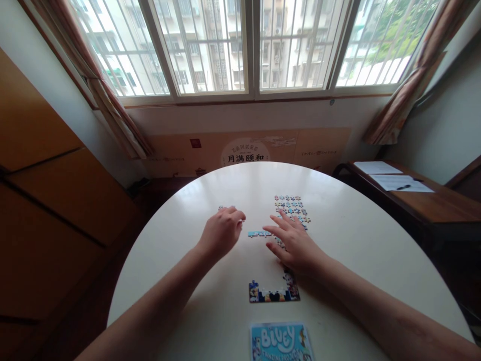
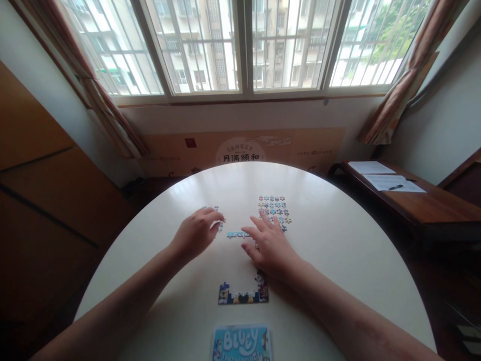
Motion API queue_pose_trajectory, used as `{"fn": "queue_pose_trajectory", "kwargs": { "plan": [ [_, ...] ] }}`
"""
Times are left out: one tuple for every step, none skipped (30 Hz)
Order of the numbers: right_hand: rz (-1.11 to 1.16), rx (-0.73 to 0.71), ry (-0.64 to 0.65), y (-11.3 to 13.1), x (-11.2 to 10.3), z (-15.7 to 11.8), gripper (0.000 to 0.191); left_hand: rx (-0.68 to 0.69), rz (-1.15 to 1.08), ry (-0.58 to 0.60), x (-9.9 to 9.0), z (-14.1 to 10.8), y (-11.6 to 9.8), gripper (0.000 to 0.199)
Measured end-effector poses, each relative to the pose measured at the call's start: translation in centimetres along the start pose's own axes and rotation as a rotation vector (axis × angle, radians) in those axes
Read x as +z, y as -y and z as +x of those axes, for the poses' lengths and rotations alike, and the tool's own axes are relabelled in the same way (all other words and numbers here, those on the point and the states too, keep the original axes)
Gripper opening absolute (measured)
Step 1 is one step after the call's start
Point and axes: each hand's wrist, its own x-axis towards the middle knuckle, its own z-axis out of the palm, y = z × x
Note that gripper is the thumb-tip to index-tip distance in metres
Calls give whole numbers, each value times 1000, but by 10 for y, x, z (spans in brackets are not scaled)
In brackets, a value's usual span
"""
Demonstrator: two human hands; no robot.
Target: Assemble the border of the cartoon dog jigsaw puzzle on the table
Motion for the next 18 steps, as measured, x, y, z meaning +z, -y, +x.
{"fn": "queue_pose_trajectory", "kwargs": {
  "plan": [
    [4,2,-23,-1,0,0,40,-26,8,-51,-6,1,7,21],
    [9,4,-47,-2,-1,-1,40,-61,12,-106,-13,1,14,20],
    [17,3,-70,-4,-2,-2,39,-96,16,-155,-20,2,21,19],
    [26,2,-91,-5,-4,-3,38,-127,25,-195,-26,2,28,17],
    [37,1,-112,-7,-5,-4,36,-154,38,-228,-32,3,35,16],
    [47,-1,-134,-9,-7,-5,35,-173,53,-245,-36,3,40,15],
    [56,-3,-155,-10,-9,-6,34,-188,64,-248,-39,4,43,15],
    [63,-6,-176,-11,-10,-7,33,-202,71,-236,-41,4,46,15],
    [68,-9,-195,-12,-12,-8,32,-213,73,-209,-41,4,47,15],
    [73,-13,-209,-13,-13,-9,31,-223,70,-171,-40,4,47,16],
    [78,-16,-219,-13,-14,-9,31,-230,62,-125,-38,4,47,17],
    [84,-19,-224,-13,-14,-10,31,-230,49,-72,-36,4,46,18],
    [91,-20,-227,-13,-15,-10,30,-218,29,-12,-34,4,46,18],
    [99,-21,-228,-13,-15,-11,30,-193,6,55,-33,3,45,19],
    [107,-21,-228,-12,-16,-11,29,-161,-20,122,-32,3,45,19],
    [116,-21,-229,-12,-17,-11,28,-127,-45,183,-31,2,45,19],
    [124,-19,-231,-12,-17,-11,28,-95,-63,230,-31,1,46,19],
    [130,-16,-233,-12,-18,-11,27,-69,-74,261,-32,1,46,19]
  ]
}}
